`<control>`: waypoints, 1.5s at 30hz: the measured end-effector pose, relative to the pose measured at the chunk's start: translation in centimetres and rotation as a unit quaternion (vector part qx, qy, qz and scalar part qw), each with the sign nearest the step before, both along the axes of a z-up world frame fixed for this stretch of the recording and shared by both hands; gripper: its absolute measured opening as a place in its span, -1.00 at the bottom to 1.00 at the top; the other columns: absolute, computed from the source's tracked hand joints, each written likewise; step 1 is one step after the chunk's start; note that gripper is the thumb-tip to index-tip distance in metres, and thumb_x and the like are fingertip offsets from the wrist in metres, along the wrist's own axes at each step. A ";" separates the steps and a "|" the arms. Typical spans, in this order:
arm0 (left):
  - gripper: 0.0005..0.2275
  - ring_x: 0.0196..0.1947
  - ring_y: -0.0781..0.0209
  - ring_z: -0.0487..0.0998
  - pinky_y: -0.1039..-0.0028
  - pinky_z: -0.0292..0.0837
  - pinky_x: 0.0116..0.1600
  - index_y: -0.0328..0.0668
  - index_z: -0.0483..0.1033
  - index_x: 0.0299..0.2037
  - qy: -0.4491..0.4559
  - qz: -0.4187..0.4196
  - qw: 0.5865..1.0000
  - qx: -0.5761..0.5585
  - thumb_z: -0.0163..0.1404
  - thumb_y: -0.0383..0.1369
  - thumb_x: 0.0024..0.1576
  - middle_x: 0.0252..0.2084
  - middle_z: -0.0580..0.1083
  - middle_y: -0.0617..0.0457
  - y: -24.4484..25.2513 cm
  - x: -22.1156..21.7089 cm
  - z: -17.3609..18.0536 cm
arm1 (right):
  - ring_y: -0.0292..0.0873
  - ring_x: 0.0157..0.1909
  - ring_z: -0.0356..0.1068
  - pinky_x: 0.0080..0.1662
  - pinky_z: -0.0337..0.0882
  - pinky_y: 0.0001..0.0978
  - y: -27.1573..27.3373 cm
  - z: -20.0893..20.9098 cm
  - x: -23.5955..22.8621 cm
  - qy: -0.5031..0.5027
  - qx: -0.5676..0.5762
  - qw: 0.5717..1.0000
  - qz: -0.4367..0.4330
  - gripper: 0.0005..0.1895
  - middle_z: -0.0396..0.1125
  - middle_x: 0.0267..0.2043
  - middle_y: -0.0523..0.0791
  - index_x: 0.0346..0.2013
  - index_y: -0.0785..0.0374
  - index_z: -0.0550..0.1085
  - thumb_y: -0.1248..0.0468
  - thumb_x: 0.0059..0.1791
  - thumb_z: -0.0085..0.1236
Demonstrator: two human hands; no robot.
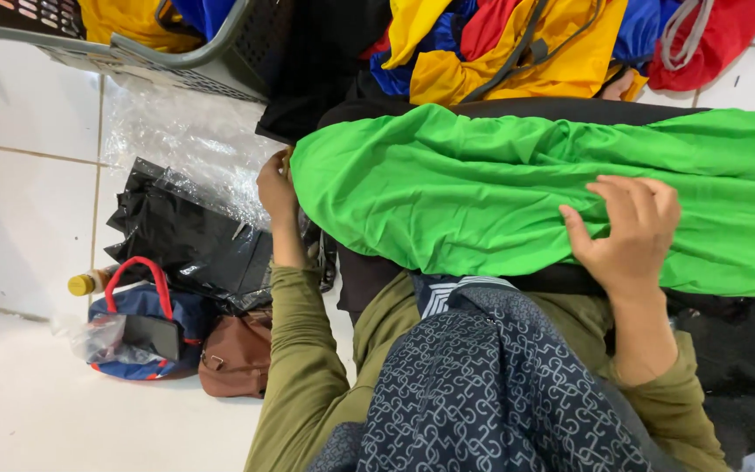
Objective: Trimming loose threads from a green fabric cover with scissors and cleaning the surface with a sponge
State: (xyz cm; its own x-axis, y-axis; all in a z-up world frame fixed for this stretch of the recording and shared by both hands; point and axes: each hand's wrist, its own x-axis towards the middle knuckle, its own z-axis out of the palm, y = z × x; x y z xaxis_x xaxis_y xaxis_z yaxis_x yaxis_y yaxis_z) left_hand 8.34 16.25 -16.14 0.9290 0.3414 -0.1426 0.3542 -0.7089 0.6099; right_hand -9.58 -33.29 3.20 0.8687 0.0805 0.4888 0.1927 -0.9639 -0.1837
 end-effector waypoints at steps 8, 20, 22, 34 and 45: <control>-0.55 0.01 -0.30 0.51 -0.09 0.45 -0.06 -0.28 0.61 0.08 -0.037 -0.005 0.995 0.098 0.01 -0.01 0.27 -0.04 0.57 -0.28 0.4 -5.8 3.0 | 0.10 0.12 0.38 0.10 0.25 -0.02 -1.4 -3.9 -2.7 0.020 -0.023 0.998 -0.049 -0.72 0.45 0.12 -0.04 -0.09 0.19 0.61 0.05 0.11 0.33; -0.25 0.28 -0.14 0.40 0.12 0.46 0.27 -0.11 0.21 0.42 0.040 0.118 0.711 -0.693 0.02 0.08 0.04 0.37 0.30 -0.19 -7.5 -7.6 12.6 | 0.15 -0.01 0.45 0.06 0.30 -0.01 -1.4 -4.6 -3.4 -0.019 0.095 0.995 -0.034 -0.82 0.52 -0.05 0.02 -0.23 0.35 0.49 0.28 0.18 0.08; -0.32 0.19 -0.23 0.54 -0.09 0.46 0.31 -0.30 0.41 0.27 0.016 0.091 0.633 -0.769 -0.10 0.17 0.20 0.23 0.45 -0.31 -7.0 -7.7 10.6 | 0.15 -0.09 0.44 0.00 0.33 -0.02 -1.5 -5.3 -3.7 -0.113 0.088 0.987 0.066 -0.47 0.49 -0.01 0.04 -0.20 0.26 0.46 -0.20 0.06 0.15; -0.78 -0.65 0.45 0.21 0.56 0.18 -0.46 -0.08 0.43 -0.63 -0.060 0.053 0.963 -0.258 0.11 -0.43 0.06 -0.70 0.25 0.22 -1.2 -8.2 8.3 | -0.05 -0.06 0.34 -0.04 0.28 -0.16 0.0 -7.6 -4.1 -0.055 -0.066 0.993 0.085 -0.82 0.41 0.01 -0.21 -0.19 -0.13 0.52 -0.03 0.02 0.04; -0.70 -0.50 0.12 0.37 0.37 0.33 -0.29 -0.17 0.35 -0.63 -0.154 -0.270 0.940 -0.137 0.30 -0.40 -0.04 -0.60 0.30 0.01 -14.5 -8.2 20.7 | -0.03 -0.08 0.37 -0.05 0.30 -0.16 -2.4 -3.2 -5.3 0.010 -0.010 0.998 0.069 -0.72 0.42 -0.06 -0.18 -0.38 0.03 0.46 -0.07 -0.06 0.17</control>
State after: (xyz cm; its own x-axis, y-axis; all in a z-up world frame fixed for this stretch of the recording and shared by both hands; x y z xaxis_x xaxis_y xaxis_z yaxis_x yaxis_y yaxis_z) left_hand 0.12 1.80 4.59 0.9680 -0.2032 0.1476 -0.2361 -0.5362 0.8104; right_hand -14.92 -35.69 0.00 0.8580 0.2087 0.4694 0.3197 -0.9322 -0.1698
